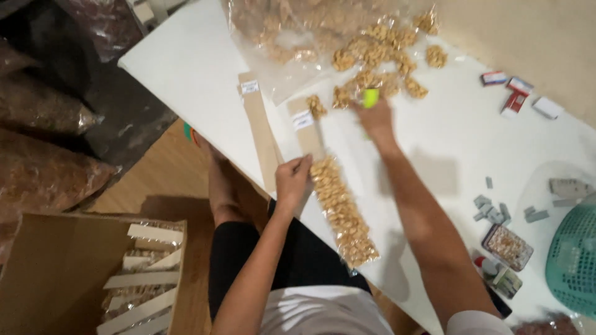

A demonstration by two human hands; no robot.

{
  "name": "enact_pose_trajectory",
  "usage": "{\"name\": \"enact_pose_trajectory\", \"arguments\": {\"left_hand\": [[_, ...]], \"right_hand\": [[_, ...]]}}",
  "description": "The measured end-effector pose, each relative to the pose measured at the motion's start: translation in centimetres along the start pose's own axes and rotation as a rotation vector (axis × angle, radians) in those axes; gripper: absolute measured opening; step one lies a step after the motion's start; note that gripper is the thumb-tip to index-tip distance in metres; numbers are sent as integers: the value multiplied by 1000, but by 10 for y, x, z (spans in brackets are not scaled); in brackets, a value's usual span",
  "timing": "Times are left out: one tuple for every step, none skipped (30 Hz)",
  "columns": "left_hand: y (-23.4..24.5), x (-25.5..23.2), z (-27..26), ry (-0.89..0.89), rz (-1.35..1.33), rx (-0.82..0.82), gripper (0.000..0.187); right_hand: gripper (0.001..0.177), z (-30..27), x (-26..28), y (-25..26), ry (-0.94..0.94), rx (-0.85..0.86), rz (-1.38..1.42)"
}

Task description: Stapling small plastic bags filled with nuts onto long cardboard strips for retail display.

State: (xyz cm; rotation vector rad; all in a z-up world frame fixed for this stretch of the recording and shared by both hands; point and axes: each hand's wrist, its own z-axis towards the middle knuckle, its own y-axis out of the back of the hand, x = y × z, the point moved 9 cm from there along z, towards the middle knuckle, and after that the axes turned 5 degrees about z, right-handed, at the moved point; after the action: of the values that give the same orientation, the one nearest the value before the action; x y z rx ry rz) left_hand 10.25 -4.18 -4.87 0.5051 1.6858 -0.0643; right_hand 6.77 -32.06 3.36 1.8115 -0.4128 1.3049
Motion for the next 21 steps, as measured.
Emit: {"name": "enact_pose_trajectory", "arguments": {"left_hand": [[1, -16, -3, -10, -7, -1, 27], [4, -21, -10, 73, -84, -9, 26], [7, -26, -17, 156, -160, -17, 27], [3, -14, -11, 154, -164, -23, 27], [-1, 0, -4, 183, -212, -21, 26], [-5, 15, 2, 212, -260, -22, 25], [-3, 6, 1, 210, -264, -30, 25], [-3, -1, -2, 211, -209, -10, 26], [-3, -8, -5, 212, -154, 10, 27], [-9, 4, 0, 221, -160, 1, 27], [-16, 14, 5, 213, -125, 11, 26], [-20, 22, 13, 199, -86, 21, 26], [-17, 16, 7, 202, -88, 13, 26], [-13, 10, 3, 225, -122, 9, 25], [-9, 3, -1, 247, -156, 5, 23], [-9, 5, 1, 248, -156, -4, 23], [-11, 7, 3, 249, -166, 5, 23], [-14, 11, 3, 253, -174, 17, 23], [-6, 5, -4, 257, -172, 12, 23], [-6, -5, -9, 247, -203, 22, 23], [-5, -15, -14, 237, -234, 33, 23]], "right_hand": [[82, 26, -15, 18, 11, -5, -1], [77, 48, -27, 48, 70, -181, -210], [72, 66, -36, 76, 130, -357, -418], [72, 86, -65, 87, 137, -354, -417], [53, 107, -95, 95, 121, -323, -532], [37, 129, -125, 101, 106, -290, -646], [37, 122, -119, 104, 114, -285, -645], [36, 114, -109, 105, 188, -283, -643], [34, 105, -100, 107, 262, -280, -641], [34, 97, -89, 105, 267, -269, -646], [42, 89, -81, 106, 236, -259, -614], [51, 82, -71, 104, 204, -254, -576], [51, 93, -83, 102, 209, -246, -576], [42, 106, -92, 96, 197, -226, -656], [37, 120, -101, 90, 186, -207, -737], [37, 125, -100, 88, 192, -200, -734], [37, 130, -99, 84, 209, -175, -787], [39, 133, -101, 80, 222, -150, -842], [39, 115, -91, 75, 223, -142, -841], [37, 96, -72, 84, 299, -248, -730], [40, 77, -53, 94, 375, -351, -617]]}}
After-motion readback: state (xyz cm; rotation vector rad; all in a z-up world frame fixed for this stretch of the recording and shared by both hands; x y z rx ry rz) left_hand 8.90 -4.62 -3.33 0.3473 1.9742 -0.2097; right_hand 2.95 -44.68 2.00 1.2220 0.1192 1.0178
